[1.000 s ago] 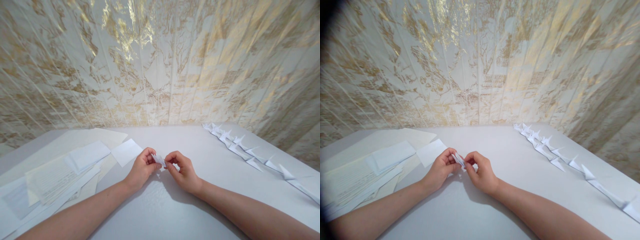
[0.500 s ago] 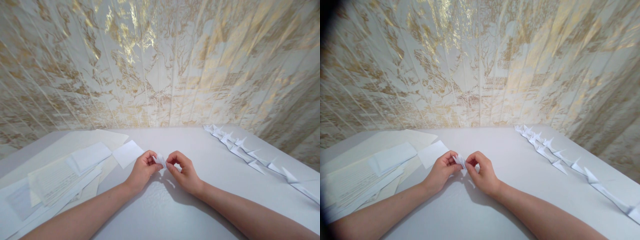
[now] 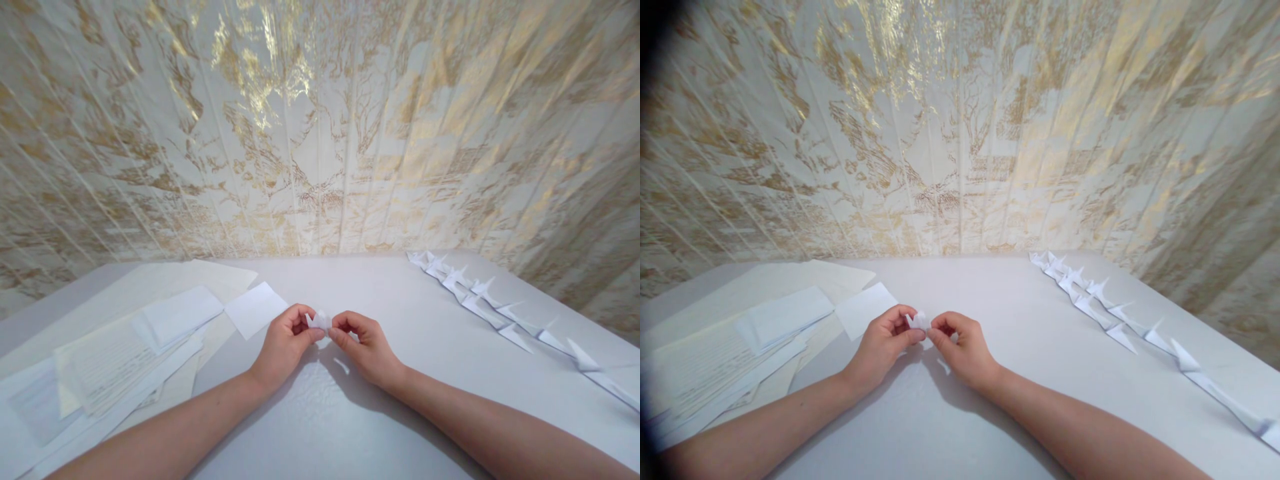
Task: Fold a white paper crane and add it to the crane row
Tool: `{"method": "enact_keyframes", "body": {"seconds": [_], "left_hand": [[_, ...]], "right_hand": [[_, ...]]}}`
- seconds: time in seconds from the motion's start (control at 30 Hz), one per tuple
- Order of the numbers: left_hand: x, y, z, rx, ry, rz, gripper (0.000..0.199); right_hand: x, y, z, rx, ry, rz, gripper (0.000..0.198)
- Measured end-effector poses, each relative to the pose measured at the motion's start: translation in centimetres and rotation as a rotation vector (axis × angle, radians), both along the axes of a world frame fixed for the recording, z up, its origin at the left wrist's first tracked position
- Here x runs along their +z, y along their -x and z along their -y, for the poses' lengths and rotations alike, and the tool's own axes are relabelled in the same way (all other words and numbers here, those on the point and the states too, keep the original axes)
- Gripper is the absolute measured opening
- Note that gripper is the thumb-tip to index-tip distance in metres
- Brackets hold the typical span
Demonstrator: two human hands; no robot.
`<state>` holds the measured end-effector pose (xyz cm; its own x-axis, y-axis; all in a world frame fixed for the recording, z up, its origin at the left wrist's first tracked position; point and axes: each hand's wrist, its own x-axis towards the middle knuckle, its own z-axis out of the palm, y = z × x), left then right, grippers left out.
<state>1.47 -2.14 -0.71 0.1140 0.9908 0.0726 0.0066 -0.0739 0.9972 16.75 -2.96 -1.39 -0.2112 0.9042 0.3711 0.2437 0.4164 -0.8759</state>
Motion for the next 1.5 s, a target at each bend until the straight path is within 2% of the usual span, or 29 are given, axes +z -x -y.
{"method": "enact_keyframes", "body": {"seconds": [0.13,0.27,0.4,0.6,0.73,1.0,1.17,1.37,1.5], "left_hand": [[0.4,-0.1,0.0,-0.015,0.001,0.055,0.019],[0.4,0.0,0.0,-0.003,-0.012,0.018,0.015],[0.0,0.2,-0.2,-0.006,0.017,-0.017,0.010],[-0.1,0.4,-0.8,-0.092,0.132,0.044,0.011],[0.1,0.5,-1.0,-0.172,0.161,0.023,0.011],[-0.1,0.7,-1.1,-0.205,0.156,-0.014,0.009],[-0.2,0.8,-1.1,-0.236,0.151,-0.012,0.010],[-0.2,0.7,-1.0,-0.232,0.118,-0.040,0.018],[-0.2,0.5,-0.6,-0.286,0.134,-0.037,0.016]], "right_hand": [[-0.2,0.2,-0.4,-0.004,0.243,-0.158,0.022],[-0.1,0.4,-0.4,-0.052,0.305,-0.190,0.021],[-0.1,0.4,-0.2,-0.018,0.182,-0.132,0.017],[0.2,-0.5,-0.3,0.022,-0.206,0.001,0.002],[0.3,-1.1,-0.7,0.090,-0.305,0.047,0.012],[0.5,-1.8,-1.3,0.209,-0.223,0.141,0.005],[0.8,-2.0,-1.5,0.247,-0.221,0.189,0.005],[0.7,-1.8,-1.3,0.226,-0.210,0.151,0.008],[0.3,-1.3,-1.0,0.141,-0.189,0.085,0.014]]}}
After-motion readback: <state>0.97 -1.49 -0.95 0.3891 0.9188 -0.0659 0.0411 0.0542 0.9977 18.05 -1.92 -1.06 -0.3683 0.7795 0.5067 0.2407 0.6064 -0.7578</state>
